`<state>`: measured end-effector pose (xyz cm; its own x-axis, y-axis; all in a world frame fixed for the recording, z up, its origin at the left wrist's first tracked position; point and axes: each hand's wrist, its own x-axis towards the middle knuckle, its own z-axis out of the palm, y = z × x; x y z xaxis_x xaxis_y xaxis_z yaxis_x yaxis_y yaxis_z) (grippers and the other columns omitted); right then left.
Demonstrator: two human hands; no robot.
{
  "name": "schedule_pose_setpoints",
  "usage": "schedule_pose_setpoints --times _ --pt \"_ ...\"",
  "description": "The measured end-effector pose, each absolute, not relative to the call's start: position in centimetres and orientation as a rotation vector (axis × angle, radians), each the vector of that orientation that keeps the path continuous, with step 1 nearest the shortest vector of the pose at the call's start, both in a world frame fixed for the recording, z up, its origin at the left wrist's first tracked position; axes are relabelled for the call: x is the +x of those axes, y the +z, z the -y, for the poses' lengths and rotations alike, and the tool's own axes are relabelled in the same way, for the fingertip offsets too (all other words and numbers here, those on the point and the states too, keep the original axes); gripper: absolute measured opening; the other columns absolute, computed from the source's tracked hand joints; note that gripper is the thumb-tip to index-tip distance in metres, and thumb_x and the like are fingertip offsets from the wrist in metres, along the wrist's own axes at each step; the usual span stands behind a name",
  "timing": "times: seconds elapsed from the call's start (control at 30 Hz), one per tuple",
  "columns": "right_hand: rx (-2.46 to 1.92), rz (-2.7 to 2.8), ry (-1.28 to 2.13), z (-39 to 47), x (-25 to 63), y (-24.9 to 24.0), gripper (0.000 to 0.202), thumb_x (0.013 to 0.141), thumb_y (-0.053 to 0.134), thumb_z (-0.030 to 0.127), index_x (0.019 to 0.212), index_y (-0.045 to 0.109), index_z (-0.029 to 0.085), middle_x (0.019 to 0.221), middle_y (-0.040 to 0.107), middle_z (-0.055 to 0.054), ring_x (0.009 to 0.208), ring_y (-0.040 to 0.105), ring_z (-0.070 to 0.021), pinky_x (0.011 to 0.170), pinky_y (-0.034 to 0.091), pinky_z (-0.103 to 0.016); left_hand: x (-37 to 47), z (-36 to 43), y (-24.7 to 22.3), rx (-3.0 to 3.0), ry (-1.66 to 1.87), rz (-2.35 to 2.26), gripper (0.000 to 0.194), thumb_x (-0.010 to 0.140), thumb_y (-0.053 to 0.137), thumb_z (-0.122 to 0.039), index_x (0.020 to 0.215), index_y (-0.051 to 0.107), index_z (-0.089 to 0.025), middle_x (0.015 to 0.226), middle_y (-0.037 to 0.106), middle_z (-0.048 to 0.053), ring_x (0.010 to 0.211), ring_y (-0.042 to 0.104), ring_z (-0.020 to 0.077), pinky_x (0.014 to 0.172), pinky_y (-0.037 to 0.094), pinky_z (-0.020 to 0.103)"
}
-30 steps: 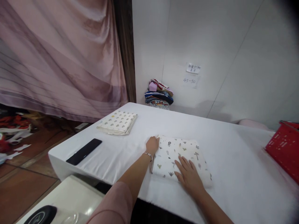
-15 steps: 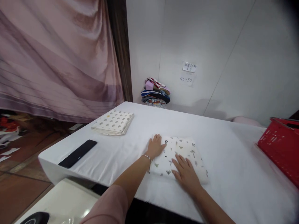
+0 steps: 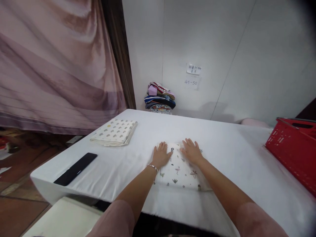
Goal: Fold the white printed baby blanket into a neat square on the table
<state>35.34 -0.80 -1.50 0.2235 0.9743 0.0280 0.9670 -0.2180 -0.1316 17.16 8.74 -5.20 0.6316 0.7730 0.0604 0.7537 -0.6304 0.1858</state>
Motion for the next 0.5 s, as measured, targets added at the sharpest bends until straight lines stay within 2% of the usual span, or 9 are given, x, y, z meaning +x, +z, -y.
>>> schedule_pose_setpoints --times 0.1,0.2,0.37,0.43,0.5 --pt "-2.56 1.726 0.169 -0.1 37.9 -3.4 0.062 0.091 0.024 0.051 0.141 0.027 0.015 0.149 0.023 -0.01 0.137 0.013 -0.0244 0.107 0.008 -0.05 17.1 -8.7 -5.1 2.706 0.178 -1.266 0.062 0.088 0.02 -0.053 0.142 0.024 -0.022 0.151 0.016 0.005 0.139 0.009 0.0227 0.11 0.014 0.051" --pt "-2.573 1.717 0.173 0.0 38.9 -4.8 0.062 0.091 0.02 0.052 0.141 0.026 0.017 0.148 0.024 -0.008 0.137 0.014 -0.0232 0.107 0.009 -0.05 17.1 -8.6 -5.1 2.711 0.178 -1.271 0.064 0.088 0.018 -0.054 0.142 0.024 -0.02 0.151 0.017 0.005 0.139 0.009 0.0233 0.11 0.014 0.051" --pt "-2.559 1.734 0.182 0.1 38.8 -4.4 0.06 0.091 0.02 0.051 0.14 0.029 0.019 0.146 0.029 -0.008 0.135 0.018 -0.0233 0.106 0.01 -0.05 17.1 -8.5 -5.0 2.713 0.195 -1.27 0.063 0.088 0.019 -0.053 0.141 0.027 -0.019 0.151 0.018 0.006 0.139 0.012 0.0236 0.109 0.015 0.052" --pt "-2.54 1.766 0.251 -0.2 39.0 -3.6 0.058 0.09 0.021 0.05 0.138 0.033 0.019 0.143 0.036 -0.009 0.132 0.026 -0.0254 0.105 0.012 -0.053 17.2 -8.7 -4.7 2.727 0.21 -1.256 0.06 0.089 0.022 -0.053 0.138 0.032 -0.02 0.149 0.024 0.007 0.137 0.016 0.0247 0.109 0.013 0.054" --pt "-2.522 1.818 0.341 -0.7 39.6 -2.8 0.055 0.09 0.023 0.048 0.135 0.04 0.02 0.138 0.043 -0.01 0.127 0.036 -0.0275 0.104 0.015 -0.054 17.4 -9.0 -4.3 2.757 0.26 -1.238 0.056 0.089 0.024 -0.053 0.13 0.041 -0.02 0.142 0.038 0.009 0.133 0.026 0.0258 0.108 0.011 0.057"
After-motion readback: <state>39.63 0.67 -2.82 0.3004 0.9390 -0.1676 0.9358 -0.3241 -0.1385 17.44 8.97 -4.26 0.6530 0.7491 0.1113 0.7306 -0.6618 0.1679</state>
